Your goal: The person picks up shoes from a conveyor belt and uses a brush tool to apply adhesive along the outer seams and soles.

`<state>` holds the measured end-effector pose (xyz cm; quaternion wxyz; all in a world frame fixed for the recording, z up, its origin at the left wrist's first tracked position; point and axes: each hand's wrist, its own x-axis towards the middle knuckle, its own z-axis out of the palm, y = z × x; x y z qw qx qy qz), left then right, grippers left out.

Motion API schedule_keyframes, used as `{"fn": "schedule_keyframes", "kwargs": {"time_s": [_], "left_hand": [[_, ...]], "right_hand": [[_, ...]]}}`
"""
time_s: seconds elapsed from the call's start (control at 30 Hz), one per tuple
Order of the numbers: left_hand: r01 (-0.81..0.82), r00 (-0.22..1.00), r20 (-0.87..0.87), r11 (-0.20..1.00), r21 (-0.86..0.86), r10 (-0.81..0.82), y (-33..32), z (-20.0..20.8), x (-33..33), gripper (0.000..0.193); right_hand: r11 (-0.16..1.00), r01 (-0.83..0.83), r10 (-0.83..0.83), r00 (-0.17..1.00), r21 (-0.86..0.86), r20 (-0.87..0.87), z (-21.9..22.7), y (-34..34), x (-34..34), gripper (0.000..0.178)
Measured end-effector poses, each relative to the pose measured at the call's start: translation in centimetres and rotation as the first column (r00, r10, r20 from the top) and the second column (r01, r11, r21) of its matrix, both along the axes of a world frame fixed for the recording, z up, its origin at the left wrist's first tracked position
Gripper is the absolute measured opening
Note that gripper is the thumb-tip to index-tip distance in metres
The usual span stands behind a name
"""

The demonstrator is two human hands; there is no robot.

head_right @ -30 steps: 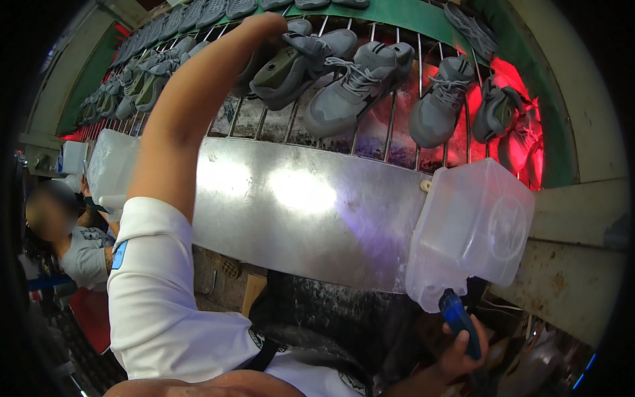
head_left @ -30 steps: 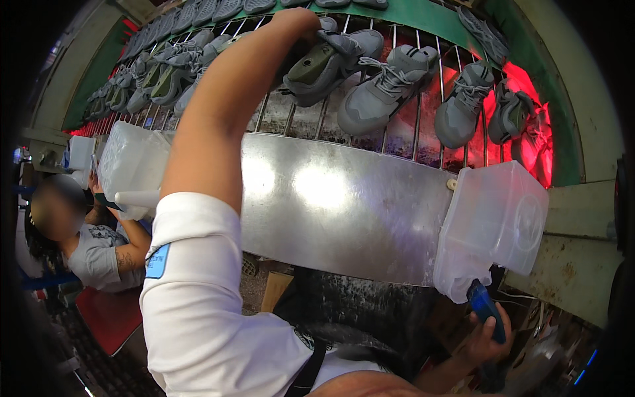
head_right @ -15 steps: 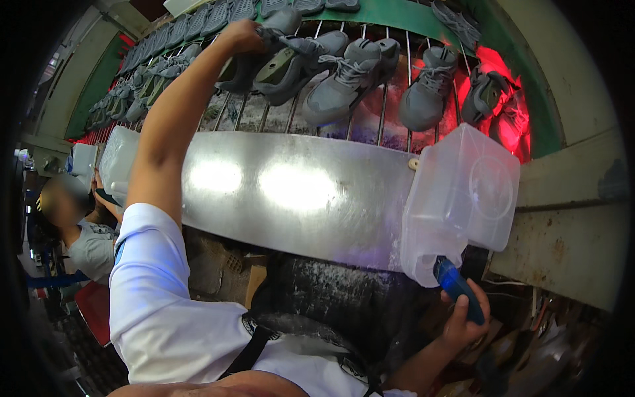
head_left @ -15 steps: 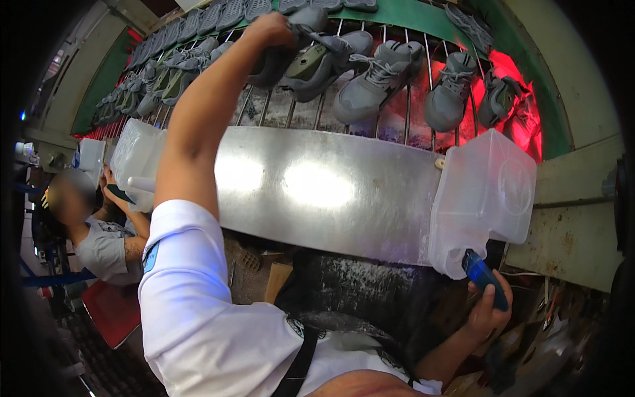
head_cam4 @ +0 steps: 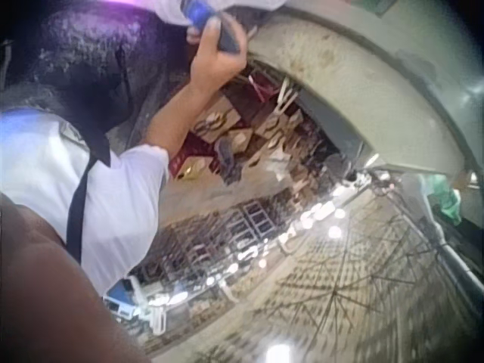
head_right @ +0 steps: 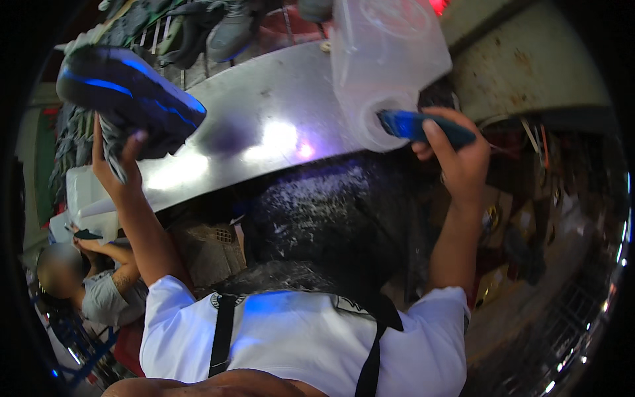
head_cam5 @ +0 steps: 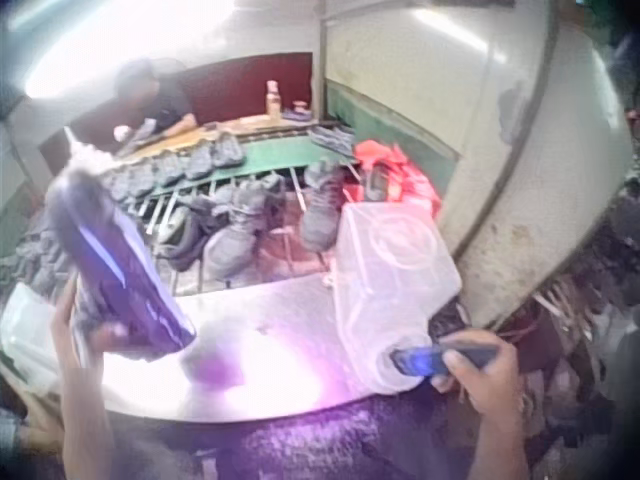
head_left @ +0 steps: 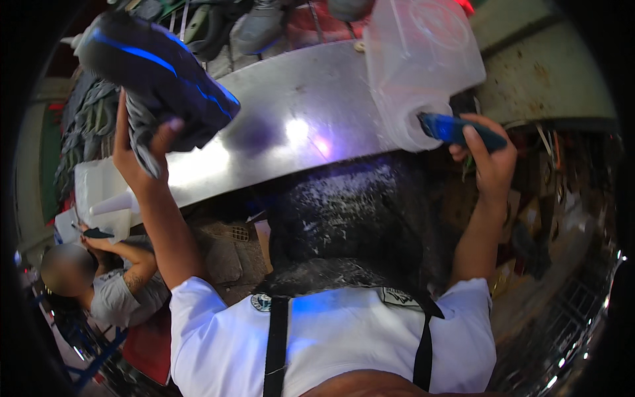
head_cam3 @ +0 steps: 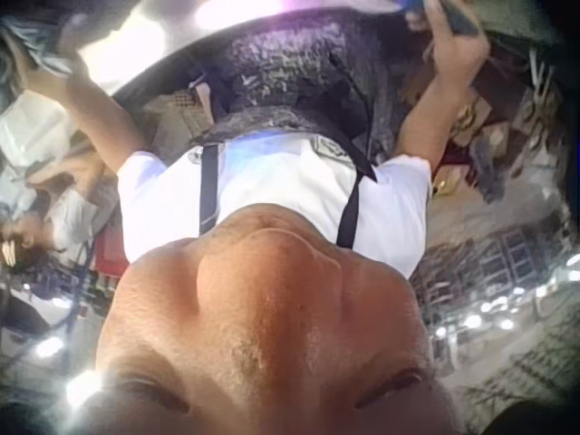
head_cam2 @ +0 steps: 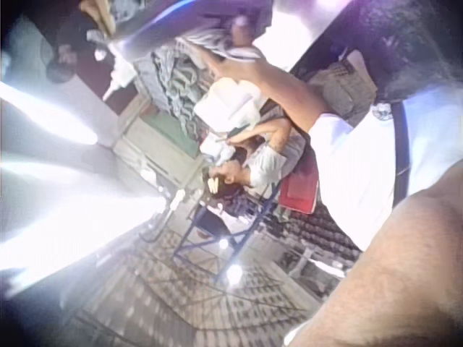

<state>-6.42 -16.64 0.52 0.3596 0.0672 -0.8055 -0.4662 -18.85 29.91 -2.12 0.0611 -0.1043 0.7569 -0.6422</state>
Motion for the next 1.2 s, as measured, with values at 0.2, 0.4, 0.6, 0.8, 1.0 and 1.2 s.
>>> {"fn": "schedule_keyframes", "kwargs": {"time_s": [0.2, 0.4, 0.6, 0.8, 1.0, 1.2], "left_hand": [[0.051, 0.971, 0.228, 0.994, 0.092, -0.071, 2.0, -4.7, 3.4, 0.093], [0.274, 0.873, 0.374, 0.950, 0.152, -0.312, -1.6, 1.2, 7.4, 0.124], [0.019, 0.997, -0.075, 0.989, -0.147, -0.031, 13.2, 1.0, 2.3, 0.145], [0.177, 0.916, 0.390, 0.966, -0.189, -0.092, 4.6, 1.9, 3.5, 0.097], [0.092, 0.889, 0.397, 0.760, -0.644, 0.229, 1.3, -0.7, 2.1, 0.061], [0.174, 0.976, 0.216, 0.560, -0.810, 0.009, 2.4, -2.7, 1.0, 0.072]], "right_hand": [[0.946, 0.073, -0.030, 0.990, 0.315, -0.137, 0.2, -0.8, 0.1, 0.025], [0.992, 0.029, -0.032, 0.999, 0.125, 0.020, -0.4, -1.5, 0.6, 0.025], [0.975, -0.142, 0.152, 0.987, 0.171, -0.046, -0.6, -2.1, 0.1, 0.026], [0.980, -0.009, 0.003, 0.999, 0.199, 0.034, 0.7, -1.0, 0.4, 0.024], [0.997, -0.041, 0.041, 0.999, 0.069, -0.005, -1.9, -1.2, 0.1, 0.027], [0.985, -0.174, 0.164, 0.954, 0.017, 0.253, -1.4, 1.5, -1.2, 0.026]]}}
